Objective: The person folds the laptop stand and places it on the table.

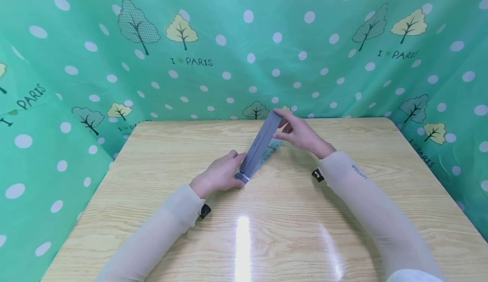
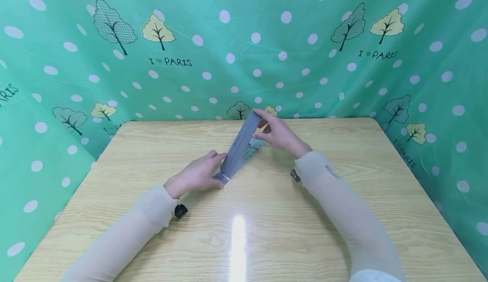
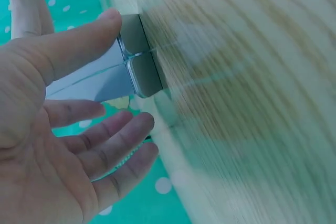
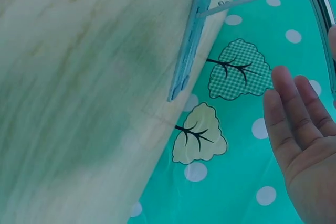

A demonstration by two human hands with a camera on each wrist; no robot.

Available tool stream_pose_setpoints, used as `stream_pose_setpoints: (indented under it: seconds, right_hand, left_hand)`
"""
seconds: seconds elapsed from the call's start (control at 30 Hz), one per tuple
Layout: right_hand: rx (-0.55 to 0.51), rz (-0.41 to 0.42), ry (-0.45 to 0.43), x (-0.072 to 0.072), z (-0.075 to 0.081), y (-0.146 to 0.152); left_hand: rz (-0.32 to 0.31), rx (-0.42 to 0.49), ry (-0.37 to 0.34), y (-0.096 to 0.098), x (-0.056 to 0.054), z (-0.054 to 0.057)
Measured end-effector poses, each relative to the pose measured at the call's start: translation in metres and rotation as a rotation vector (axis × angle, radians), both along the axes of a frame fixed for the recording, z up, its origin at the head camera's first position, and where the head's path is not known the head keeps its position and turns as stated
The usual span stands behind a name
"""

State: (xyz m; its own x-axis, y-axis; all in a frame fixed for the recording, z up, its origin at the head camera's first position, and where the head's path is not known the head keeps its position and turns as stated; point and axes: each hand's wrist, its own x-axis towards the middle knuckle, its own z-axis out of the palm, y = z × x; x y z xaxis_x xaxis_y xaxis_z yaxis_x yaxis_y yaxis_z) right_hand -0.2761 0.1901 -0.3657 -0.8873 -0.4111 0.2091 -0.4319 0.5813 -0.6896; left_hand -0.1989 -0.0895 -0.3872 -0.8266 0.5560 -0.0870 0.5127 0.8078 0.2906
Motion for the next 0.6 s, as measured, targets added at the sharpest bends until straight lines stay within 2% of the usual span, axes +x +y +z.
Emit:
stream_pose_setpoints:
  seconds: [0.17, 0.43, 0.6]
  right_hand:
    - [-0.015, -0.019, -0.01, 0.0002, -0.0039, -0.0012]
    - [-0.037, -0.038, -0.02, 0.0038, -0.0049, -0.0026]
    - [-0.044, -0.062, 0.003, 0.0069, -0.0066, -0.0031]
  left_hand:
    - [0.004, -0.003, 0.009, 0.0013, 0.001, -0.0014]
    - [0.046, 0.042, -0.059, -0.0015, -0.0001, -0.0037]
    - [0.03, 0.052, -0.057, -0.0029, -0.0028, -0.0015]
